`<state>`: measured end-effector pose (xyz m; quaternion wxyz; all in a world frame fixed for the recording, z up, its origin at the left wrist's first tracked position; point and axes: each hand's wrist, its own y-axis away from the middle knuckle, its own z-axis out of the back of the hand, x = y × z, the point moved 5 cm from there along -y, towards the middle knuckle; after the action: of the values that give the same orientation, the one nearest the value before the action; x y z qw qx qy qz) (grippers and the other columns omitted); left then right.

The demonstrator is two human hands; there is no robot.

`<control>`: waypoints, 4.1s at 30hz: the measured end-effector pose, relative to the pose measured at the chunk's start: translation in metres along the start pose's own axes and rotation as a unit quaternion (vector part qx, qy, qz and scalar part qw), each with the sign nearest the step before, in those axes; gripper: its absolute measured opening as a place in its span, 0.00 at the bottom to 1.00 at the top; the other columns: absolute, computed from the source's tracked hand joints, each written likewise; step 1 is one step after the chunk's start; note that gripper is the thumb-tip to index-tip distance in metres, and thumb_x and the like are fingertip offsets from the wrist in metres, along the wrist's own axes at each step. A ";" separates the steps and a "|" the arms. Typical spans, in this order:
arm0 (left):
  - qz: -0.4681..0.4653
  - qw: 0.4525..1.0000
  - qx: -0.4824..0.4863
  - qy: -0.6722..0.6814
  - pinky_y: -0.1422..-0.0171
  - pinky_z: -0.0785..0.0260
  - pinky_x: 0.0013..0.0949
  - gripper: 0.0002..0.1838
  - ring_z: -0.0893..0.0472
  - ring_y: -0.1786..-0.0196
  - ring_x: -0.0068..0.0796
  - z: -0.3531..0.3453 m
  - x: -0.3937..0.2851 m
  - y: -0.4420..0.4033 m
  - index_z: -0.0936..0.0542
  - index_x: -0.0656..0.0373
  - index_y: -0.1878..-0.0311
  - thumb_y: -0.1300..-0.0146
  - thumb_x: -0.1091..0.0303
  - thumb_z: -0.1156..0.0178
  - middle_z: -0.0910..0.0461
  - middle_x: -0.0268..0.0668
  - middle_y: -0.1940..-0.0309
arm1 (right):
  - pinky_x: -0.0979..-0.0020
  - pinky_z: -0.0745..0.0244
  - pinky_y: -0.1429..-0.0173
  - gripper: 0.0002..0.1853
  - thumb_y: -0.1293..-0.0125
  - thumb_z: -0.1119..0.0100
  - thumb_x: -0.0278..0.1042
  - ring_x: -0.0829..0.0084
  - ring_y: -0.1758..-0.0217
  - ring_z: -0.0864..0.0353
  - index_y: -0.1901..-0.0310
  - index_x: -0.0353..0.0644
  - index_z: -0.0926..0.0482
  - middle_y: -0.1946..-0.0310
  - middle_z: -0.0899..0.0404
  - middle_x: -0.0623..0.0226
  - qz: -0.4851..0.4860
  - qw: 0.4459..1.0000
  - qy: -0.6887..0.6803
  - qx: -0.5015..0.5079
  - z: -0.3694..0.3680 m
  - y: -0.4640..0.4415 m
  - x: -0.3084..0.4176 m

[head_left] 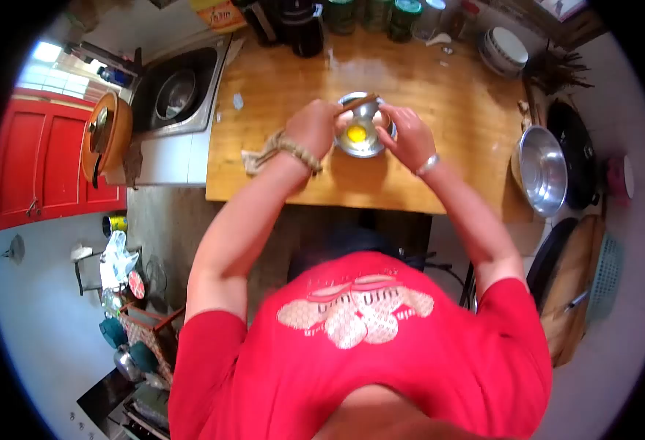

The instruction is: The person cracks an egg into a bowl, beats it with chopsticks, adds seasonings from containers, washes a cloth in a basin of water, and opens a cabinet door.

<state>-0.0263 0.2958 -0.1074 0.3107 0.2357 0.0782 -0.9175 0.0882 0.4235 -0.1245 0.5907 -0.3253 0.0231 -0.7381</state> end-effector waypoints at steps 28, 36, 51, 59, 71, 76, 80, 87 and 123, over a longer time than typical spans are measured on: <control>0.169 0.812 0.194 0.524 0.84 0.59 0.17 0.18 0.48 0.86 0.07 -0.003 0.026 0.019 0.30 0.57 0.45 0.37 0.63 0.49 0.26 0.23 0.75 | 0.77 0.29 0.53 0.17 0.38 0.51 0.25 0.75 0.56 0.25 0.47 0.40 0.34 0.57 0.25 0.66 -0.263 0.735 -0.625 -0.022 -0.009 0.008 0.001; 0.149 0.751 0.157 0.624 0.83 0.57 0.18 0.17 0.46 0.85 0.09 0.008 0.025 0.032 0.29 0.57 0.48 0.38 0.61 0.48 0.36 0.20 0.83 | 0.67 0.46 0.36 0.24 0.40 0.46 0.37 0.63 0.39 0.38 0.42 0.43 0.35 0.45 0.34 0.59 -0.040 0.927 -0.373 0.019 -0.014 -0.004 0.054; 0.169 0.842 0.005 0.513 0.81 0.49 0.16 0.15 0.40 0.82 0.09 0.070 0.100 0.115 0.25 0.58 0.54 0.41 0.60 0.44 0.32 0.21 0.81 | 0.74 0.29 0.60 0.27 0.42 0.43 0.30 0.73 0.64 0.24 0.43 0.37 0.41 0.62 0.25 0.59 -0.053 0.901 -0.396 0.167 -0.082 -0.017 0.167; 0.218 0.818 -0.389 0.364 0.67 0.37 0.21 0.12 0.29 0.74 0.16 0.134 0.257 0.256 0.23 0.61 0.68 0.37 0.64 0.50 0.24 0.29 0.77 | 0.70 0.30 0.55 0.21 0.52 0.36 0.35 0.66 0.59 0.26 0.56 0.42 0.30 0.63 0.28 0.58 0.009 0.949 -0.250 0.192 -0.219 -0.058 0.236; 0.554 0.561 -0.614 0.029 0.75 0.41 0.24 0.21 0.34 0.81 0.18 0.068 0.287 0.727 0.29 0.59 0.81 0.35 0.54 0.52 0.33 0.29 0.85 | 0.63 0.33 0.47 0.25 0.57 0.35 0.42 0.58 0.51 0.28 0.56 0.44 0.29 0.57 0.27 0.56 0.008 0.977 -0.021 0.212 -0.419 -0.174 0.295; 0.605 0.310 -0.645 0.349 0.88 0.46 0.17 0.14 0.32 0.86 0.16 -0.013 0.285 0.766 0.25 0.57 0.65 0.41 0.55 0.43 0.28 0.31 0.81 | 0.61 0.34 0.47 0.34 0.56 0.33 0.41 0.55 0.50 0.32 0.46 0.46 0.36 0.54 0.32 0.54 0.082 0.978 -0.023 0.192 -0.385 -0.142 0.299; 0.581 0.383 -0.587 0.414 0.64 0.34 0.26 0.16 0.25 0.69 0.21 0.022 0.294 0.681 0.26 0.58 0.54 0.43 0.60 0.41 0.24 0.32 0.65 | 0.63 0.29 0.56 0.30 0.48 0.40 0.42 0.58 0.56 0.29 0.44 0.45 0.37 0.58 0.32 0.56 0.140 0.969 0.046 0.197 -0.260 -0.079 0.275; 0.398 0.549 -0.448 0.583 0.53 0.30 0.32 0.19 0.23 0.56 0.36 0.096 0.311 0.487 0.28 0.61 0.50 0.38 0.58 0.54 0.25 0.42 0.56 | 0.63 0.26 0.62 0.26 0.45 0.44 0.45 0.58 0.60 0.24 0.46 0.45 0.34 0.54 0.32 0.53 -0.049 0.964 0.152 0.213 -0.188 0.010 0.129; 0.173 0.753 -0.207 0.600 0.68 0.30 0.20 0.09 0.22 0.71 0.20 -0.016 0.095 0.088 0.26 0.61 0.61 0.37 0.65 0.50 0.22 0.35 0.71 | 0.76 0.33 0.88 0.19 0.36 0.58 0.43 0.74 0.87 0.27 0.47 0.45 0.38 0.75 0.25 0.64 -0.260 0.847 -0.430 0.173 -0.136 0.022 -0.035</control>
<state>-0.0330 0.1794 -0.1667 0.3947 0.6770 0.3948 -0.4796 0.0415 0.4003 -0.2568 0.3744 -0.4965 -0.4469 -0.6431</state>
